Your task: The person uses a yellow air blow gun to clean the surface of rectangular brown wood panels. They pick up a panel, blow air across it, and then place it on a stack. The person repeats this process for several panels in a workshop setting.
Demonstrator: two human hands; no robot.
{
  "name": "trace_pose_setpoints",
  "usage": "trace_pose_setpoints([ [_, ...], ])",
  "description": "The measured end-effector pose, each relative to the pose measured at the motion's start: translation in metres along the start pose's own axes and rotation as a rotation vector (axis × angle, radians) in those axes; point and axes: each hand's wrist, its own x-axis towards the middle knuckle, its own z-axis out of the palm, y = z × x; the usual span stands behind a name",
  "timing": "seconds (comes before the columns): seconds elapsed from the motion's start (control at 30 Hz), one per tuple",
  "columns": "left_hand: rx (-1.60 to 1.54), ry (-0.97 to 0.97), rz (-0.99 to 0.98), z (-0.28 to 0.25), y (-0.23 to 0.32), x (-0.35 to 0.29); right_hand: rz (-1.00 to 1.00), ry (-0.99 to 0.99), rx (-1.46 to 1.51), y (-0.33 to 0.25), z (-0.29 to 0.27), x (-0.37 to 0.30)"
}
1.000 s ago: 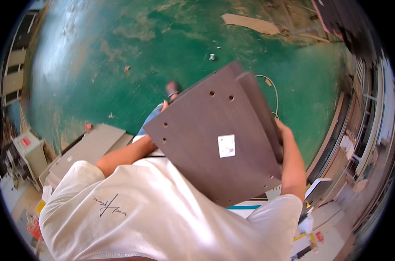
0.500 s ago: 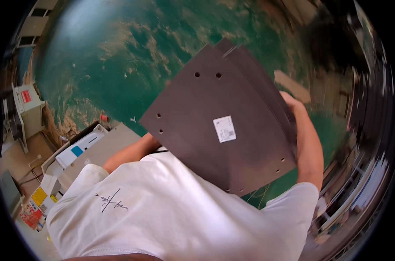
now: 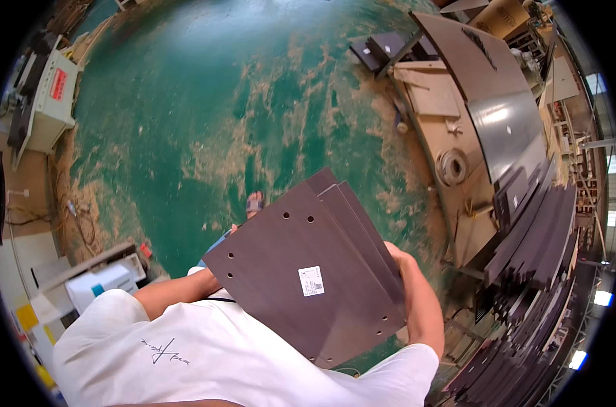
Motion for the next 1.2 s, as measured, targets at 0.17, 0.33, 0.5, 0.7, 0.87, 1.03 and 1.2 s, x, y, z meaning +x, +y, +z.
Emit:
trace_pose_setpoints([
  [0.17,0.045,0.039,-0.028,0.075,0.155,0.088,0.029,0.0,0.053,-0.182,-0.051,0.049],
  [0.33,0.103,0.092,-0.004,0.162,0.327,0.192,0.044,-0.004,0.028,-0.384,-0.123,0.123],
  [0.5,0.146,0.151,0.009,0.255,0.475,0.296,-0.025,-0.114,-0.034,-0.588,-0.205,0.201],
  [0.7,0.221,0.156,-0.113,0.376,0.626,0.397,-0.171,0.077,0.044,-0.725,-0.29,0.263],
  [0.87,0.382,0.19,-0.216,0.493,0.806,0.509,-0.11,0.12,0.009,-0.809,-0.345,0.334],
  [1.03,0.523,0.267,-0.285,0.625,0.936,0.617,0.017,0.09,0.319,-0.937,-0.381,0.365],
  [1.2,0.682,0.271,-0.385,0.766,1.025,0.739,-0.061,0.21,0.58,-1.017,-0.438,0.407],
])
